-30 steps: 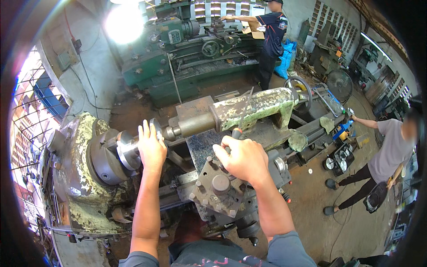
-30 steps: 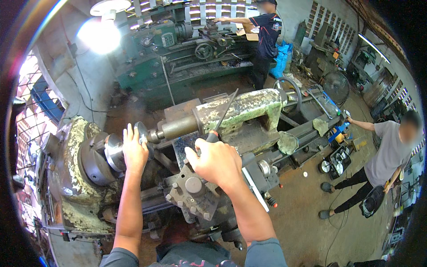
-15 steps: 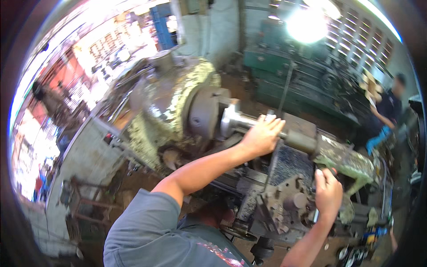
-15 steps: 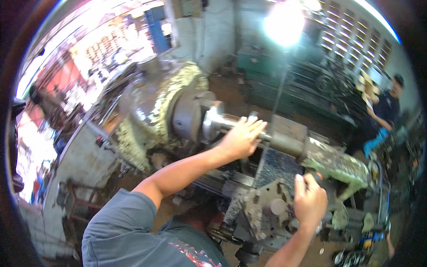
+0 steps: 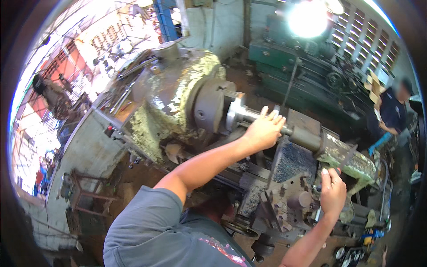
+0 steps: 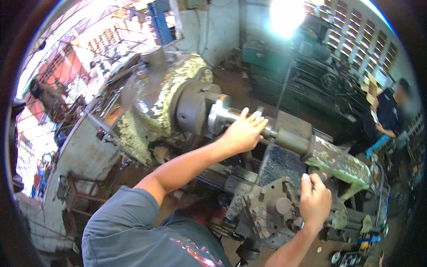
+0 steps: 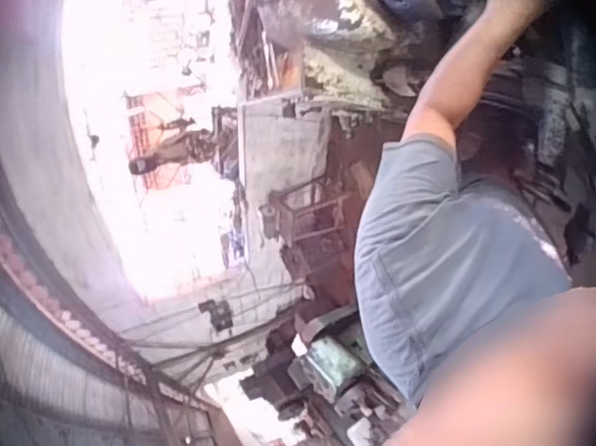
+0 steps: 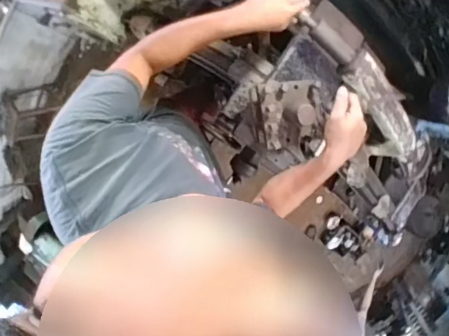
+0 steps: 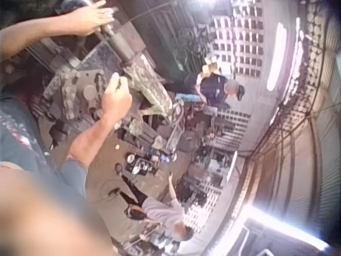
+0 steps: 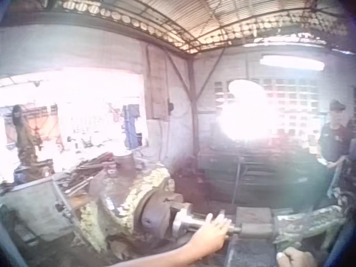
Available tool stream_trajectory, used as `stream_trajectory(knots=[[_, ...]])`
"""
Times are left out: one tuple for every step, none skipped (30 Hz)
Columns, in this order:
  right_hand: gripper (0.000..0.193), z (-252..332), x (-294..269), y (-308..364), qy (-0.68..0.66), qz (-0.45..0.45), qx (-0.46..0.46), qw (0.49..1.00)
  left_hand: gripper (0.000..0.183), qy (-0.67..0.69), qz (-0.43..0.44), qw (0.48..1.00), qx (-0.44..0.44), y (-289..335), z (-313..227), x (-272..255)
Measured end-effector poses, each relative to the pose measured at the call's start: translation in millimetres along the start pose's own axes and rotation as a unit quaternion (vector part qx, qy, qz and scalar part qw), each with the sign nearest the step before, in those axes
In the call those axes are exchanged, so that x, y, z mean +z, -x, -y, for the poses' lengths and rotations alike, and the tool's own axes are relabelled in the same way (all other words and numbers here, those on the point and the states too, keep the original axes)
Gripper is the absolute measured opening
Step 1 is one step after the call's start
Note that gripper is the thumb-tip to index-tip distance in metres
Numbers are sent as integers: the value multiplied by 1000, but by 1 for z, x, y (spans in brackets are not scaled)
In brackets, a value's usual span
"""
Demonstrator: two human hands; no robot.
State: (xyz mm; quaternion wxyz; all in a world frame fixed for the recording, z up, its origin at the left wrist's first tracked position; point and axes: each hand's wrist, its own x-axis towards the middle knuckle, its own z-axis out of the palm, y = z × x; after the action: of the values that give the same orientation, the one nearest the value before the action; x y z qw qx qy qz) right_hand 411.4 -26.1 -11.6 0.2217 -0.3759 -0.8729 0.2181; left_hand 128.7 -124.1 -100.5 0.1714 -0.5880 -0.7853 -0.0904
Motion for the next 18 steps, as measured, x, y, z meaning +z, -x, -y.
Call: stream_trajectory(knots=[[32,-1,0,0,5,2,15,1000,59,54,-3,998,9,1,0,-1],[34,-1,1,-1,9,-2,15,1000,61,53,-44,998,5,3,-4,-2],[34,-3,0,0,-15,1,9,1000,63,40,-78,996,-6,5,-7,-3],[34,-4,1,0,-32,7,22,999,65,26,-93,995,-20,6,-8,-4],[35,-5,2,0,-14,3,8,1000,67,26,-57,997,-39,8,-9,-4],[35,-6,1,0,9,-4,4,1000,69,33,-30,998,-49,8,-11,-3],[35,-7,2,-1,15,-16,-1,1000,71,-7,-20,999,-37,9,-13,-2],[36,-7,3,0,8,-15,8,1000,70,-30,-23,999,-15,10,-12,-3],[35,-8,1,-1,5,-16,10,1000,69,22,-61,998,-13,10,-14,-2],[35,-7,2,0,6,-11,9,1000,67,71,-65,995,-22,11,-14,-3],[35,-6,1,0,13,-1,20,1000,65,119,-81,989,-40,12,-16,-3],[35,-4,1,0,20,8,27,999,65,133,-115,984,-36,14,-16,-4],[34,-3,0,0,13,7,25,1000,64,125,-123,983,-45,16,-16,-3],[34,-2,2,-1,12,-6,26,1000,64,115,-169,978,-38,17,-16,-3],[34,-1,2,-2,0,-6,10,1000,65,91,-131,985,-59,18,-16,-2],[33,-1,1,-1,7,3,30,1000,65,74,-88,991,-62,22,-16,-2],[33,0,2,-2,-17,4,1,1000,65,58,-59,995,-52,25,-15,-2],[32,-1,2,-1,-27,2,-6,1000,65,48,-16,998,-39,25,-16,0]])
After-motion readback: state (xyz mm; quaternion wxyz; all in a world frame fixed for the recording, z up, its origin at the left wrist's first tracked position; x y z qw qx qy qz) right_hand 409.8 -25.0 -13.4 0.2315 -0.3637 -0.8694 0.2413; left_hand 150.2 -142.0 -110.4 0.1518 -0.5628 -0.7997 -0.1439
